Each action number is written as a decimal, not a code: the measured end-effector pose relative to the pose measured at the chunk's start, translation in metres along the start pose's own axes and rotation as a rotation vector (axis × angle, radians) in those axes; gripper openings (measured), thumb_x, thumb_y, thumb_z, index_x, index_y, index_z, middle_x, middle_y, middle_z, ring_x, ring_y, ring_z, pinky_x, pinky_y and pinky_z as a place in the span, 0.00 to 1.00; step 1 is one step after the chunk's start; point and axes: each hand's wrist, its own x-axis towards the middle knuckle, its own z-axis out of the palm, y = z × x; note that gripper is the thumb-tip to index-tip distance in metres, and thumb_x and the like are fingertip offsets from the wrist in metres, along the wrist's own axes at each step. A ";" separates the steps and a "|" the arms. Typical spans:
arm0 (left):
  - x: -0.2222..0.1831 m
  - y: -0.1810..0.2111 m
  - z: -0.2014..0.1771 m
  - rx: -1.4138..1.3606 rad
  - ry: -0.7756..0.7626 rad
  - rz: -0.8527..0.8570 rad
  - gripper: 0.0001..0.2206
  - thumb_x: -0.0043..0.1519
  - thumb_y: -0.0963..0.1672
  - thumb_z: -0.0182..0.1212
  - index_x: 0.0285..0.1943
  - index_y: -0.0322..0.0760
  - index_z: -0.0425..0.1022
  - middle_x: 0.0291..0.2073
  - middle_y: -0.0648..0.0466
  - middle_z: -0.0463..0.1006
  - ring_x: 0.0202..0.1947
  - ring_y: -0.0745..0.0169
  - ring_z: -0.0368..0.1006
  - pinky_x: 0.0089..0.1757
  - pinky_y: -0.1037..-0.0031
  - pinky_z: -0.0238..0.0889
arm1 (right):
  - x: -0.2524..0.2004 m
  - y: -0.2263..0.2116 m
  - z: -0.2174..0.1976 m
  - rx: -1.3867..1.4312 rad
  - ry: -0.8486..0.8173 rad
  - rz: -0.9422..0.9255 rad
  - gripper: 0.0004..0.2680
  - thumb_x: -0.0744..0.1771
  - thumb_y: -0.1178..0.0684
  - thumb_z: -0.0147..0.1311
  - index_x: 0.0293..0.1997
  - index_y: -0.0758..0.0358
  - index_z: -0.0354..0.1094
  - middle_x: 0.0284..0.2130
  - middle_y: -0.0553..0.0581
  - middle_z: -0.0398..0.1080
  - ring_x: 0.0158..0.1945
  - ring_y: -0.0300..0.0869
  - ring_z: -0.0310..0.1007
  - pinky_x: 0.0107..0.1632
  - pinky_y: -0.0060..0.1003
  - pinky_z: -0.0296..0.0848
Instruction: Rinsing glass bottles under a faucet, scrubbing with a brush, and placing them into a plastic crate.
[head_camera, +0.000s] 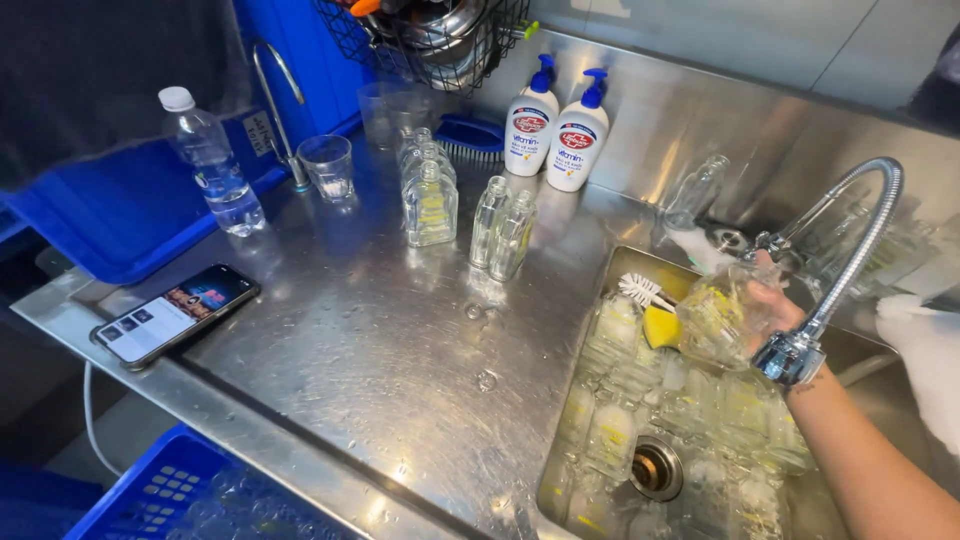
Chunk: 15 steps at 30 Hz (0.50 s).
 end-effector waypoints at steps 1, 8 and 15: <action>0.002 0.011 0.002 0.005 -0.013 0.003 0.19 0.55 0.44 0.74 0.48 0.19 0.81 0.51 0.33 0.80 0.47 0.44 0.77 0.49 0.59 0.72 | -0.022 -0.010 0.023 -0.048 0.147 0.038 0.19 0.64 0.55 0.55 0.59 0.34 0.65 0.56 0.56 0.70 0.51 0.50 0.73 0.48 0.52 0.72; 0.046 0.193 0.162 -0.470 -0.242 0.491 0.21 0.54 0.51 0.71 0.50 0.36 0.74 0.45 0.50 0.75 0.48 0.52 0.71 0.51 0.65 0.60 | -0.156 0.000 0.042 0.037 0.885 0.298 0.06 0.65 0.39 0.55 0.44 0.35 0.71 0.45 0.39 0.76 0.47 0.37 0.79 0.54 0.42 0.78; 0.055 0.328 0.280 -0.195 -0.501 0.161 0.52 0.43 0.59 0.79 0.72 0.39 0.51 0.65 0.41 0.58 0.64 0.32 0.56 0.53 0.35 0.56 | -0.207 0.011 0.114 0.400 0.944 0.129 0.19 0.59 0.42 0.54 0.53 0.44 0.75 0.53 0.49 0.79 0.55 0.41 0.79 0.63 0.44 0.73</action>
